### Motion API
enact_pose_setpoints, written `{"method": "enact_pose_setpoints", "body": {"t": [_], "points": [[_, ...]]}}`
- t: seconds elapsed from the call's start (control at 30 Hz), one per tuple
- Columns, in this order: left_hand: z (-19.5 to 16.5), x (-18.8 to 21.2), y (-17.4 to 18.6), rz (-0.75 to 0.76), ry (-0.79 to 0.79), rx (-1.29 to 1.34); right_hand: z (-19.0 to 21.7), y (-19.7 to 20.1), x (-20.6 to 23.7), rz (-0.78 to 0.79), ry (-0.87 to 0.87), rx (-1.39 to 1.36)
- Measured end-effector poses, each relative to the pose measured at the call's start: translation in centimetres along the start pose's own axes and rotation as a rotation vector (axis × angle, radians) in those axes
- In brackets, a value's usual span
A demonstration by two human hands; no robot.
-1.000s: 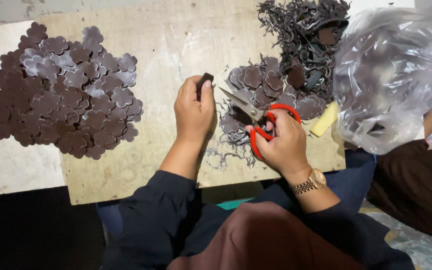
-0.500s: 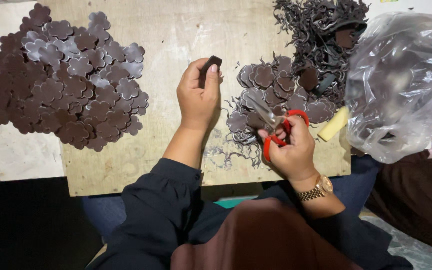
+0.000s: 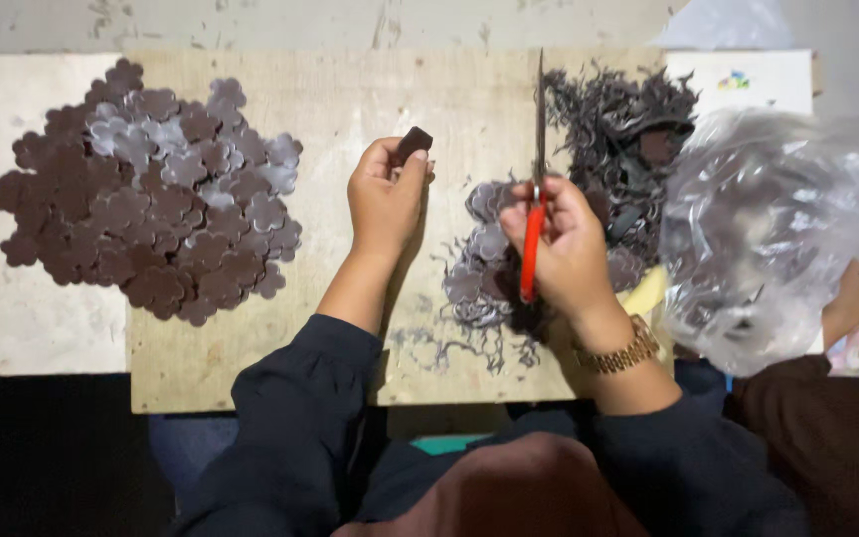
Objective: The person trims the edges of dark brown flower-shaped felt pieces using red-handled scissors. They pick up each piece, smooth the edges, and place the trimmed pieces into a growing pile on the table.
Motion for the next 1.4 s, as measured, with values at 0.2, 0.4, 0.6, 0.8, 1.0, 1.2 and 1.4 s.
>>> {"method": "enact_pose_setpoints", "body": {"t": [0.2,0.4,0.6,0.8,1.0,1.2,1.4], "points": [[-1.1,-4.3,-3.1,-0.079,0.071,0.301,0.1,-2.9,-6.7,0.098,-0.239,-0.182],[-2.0,-9.7,-5.2,-0.094,-0.006,0.332,1.0,-4.9,-13.1,0.166,-0.159,-0.181],[-0.4,-11.8,-5.4,-0.037,-0.049,0.317,-0.6,-5.3,-16.0,0.243,-0.152,-0.232],[1.8,-13.6,-4.6,0.033,0.045,0.472,-2.8,-4.8,-15.2,0.356,-0.188,-0.447],[3.4,-15.1,-4.6,0.014,0.048,0.465,-3.8,-4.4,-14.5,0.385,-0.214,-0.574],[3.3,-13.6,-5.2,-0.026,-0.087,0.176,-4.6,-4.2,-14.1,0.306,-0.290,-0.625],[2.0,-12.4,-5.6,-0.044,-0.189,-0.094,-4.0,-4.3,-13.7,0.206,-0.430,-0.597]]}}
Point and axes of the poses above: each hand's wrist, its own x-axis away from the middle knuckle, its own y-axis out of the back of the hand, z = x × y, the point moved 5 cm from there along -x, towards the middle knuckle, and after that the axes turned 3 degrees about -z, right-handed, at the moved point
